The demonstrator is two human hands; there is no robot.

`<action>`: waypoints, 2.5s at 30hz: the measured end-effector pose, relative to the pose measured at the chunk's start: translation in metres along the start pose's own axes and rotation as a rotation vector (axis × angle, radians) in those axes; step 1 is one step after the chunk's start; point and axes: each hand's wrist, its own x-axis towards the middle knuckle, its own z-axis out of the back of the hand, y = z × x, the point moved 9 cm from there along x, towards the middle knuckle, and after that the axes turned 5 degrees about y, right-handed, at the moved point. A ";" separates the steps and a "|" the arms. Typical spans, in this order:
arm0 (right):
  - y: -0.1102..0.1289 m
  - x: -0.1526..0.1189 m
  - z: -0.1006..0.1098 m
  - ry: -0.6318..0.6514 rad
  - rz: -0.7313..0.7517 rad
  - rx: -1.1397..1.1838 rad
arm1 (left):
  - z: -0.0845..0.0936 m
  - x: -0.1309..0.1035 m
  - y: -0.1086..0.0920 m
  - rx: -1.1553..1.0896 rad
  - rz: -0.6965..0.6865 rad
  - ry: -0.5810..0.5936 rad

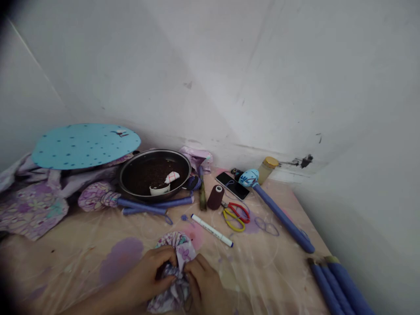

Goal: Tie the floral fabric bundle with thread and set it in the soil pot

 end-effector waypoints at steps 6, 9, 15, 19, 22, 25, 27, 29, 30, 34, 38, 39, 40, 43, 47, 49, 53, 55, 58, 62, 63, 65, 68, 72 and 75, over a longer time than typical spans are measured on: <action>0.001 -0.002 0.003 0.008 -0.016 0.040 | 0.000 0.000 0.000 0.004 0.012 0.006; 0.004 -0.001 0.005 0.015 -0.005 0.049 | 0.000 -0.001 0.001 0.003 0.030 0.004; 0.007 0.002 0.012 0.002 -0.015 0.089 | -0.001 -0.002 -0.005 -0.045 -0.060 0.007; 0.006 0.003 0.013 -0.012 -0.014 0.126 | -0.001 -0.001 0.003 -0.031 -0.003 -0.027; 0.004 0.003 0.011 -0.023 -0.025 0.147 | -0.002 -0.001 0.005 -0.032 0.014 -0.030; 0.000 0.003 0.007 -0.049 -0.043 0.165 | -0.004 -0.001 0.006 -0.042 0.017 -0.026; -0.002 0.002 0.006 -0.071 -0.058 0.163 | -0.005 -0.001 0.006 -0.044 0.015 -0.029; -0.002 0.001 0.004 -0.075 -0.065 0.140 | -0.004 -0.002 0.006 -0.040 0.009 -0.034; -0.002 0.001 0.003 -0.066 -0.063 0.121 | -0.004 -0.002 0.005 -0.035 0.008 -0.037; 0.000 -0.002 0.000 -0.026 -0.031 -0.005 | -0.002 -0.001 0.003 -0.030 0.015 -0.043; 0.001 -0.004 -0.003 -0.015 -0.012 -0.144 | -0.003 -0.001 0.002 -0.037 0.004 -0.043; 0.001 -0.004 -0.003 -0.017 -0.012 -0.162 | -0.003 -0.001 0.002 -0.039 -0.003 -0.045; 0.002 -0.004 -0.003 -0.022 -0.008 -0.171 | -0.003 -0.001 0.003 -0.043 -0.011 -0.049; 0.005 -0.004 -0.003 -0.023 0.003 -0.150 | -0.005 -0.001 0.003 -0.051 -0.028 -0.047; 0.006 -0.004 -0.004 -0.030 0.018 -0.101 | -0.006 -0.002 0.002 -0.069 -0.029 -0.043; 0.005 -0.004 -0.003 -0.040 0.015 -0.075 | -0.005 -0.002 0.001 -0.082 -0.039 -0.047; 0.000 -0.004 -0.002 -0.051 -0.040 -0.037 | -0.005 -0.001 0.002 -0.072 -0.017 -0.057; -0.003 -0.005 -0.002 -0.065 -0.070 -0.022 | -0.005 -0.001 0.004 -0.062 0.006 -0.057; -0.007 -0.005 -0.002 -0.087 -0.128 0.010 | -0.005 -0.001 0.005 -0.060 0.012 -0.062; -0.008 -0.003 -0.001 -0.087 -0.171 0.026 | -0.006 0.001 0.006 -0.056 0.018 -0.068; -0.007 -0.003 0.001 -0.082 -0.161 0.017 | -0.006 0.001 0.006 -0.054 0.020 -0.071; -0.005 -0.001 0.003 -0.063 -0.131 -0.015 | -0.006 0.002 0.007 -0.052 0.023 -0.078; -0.005 -0.001 0.004 -0.019 -0.129 -0.076 | -0.007 0.002 0.009 -0.052 0.020 -0.083; -0.005 0.002 0.003 0.002 -0.178 -0.141 | -0.007 0.002 0.010 -0.054 0.016 -0.086; -0.004 0.004 0.004 0.000 -0.206 -0.222 | -0.007 0.002 0.009 -0.053 0.018 -0.083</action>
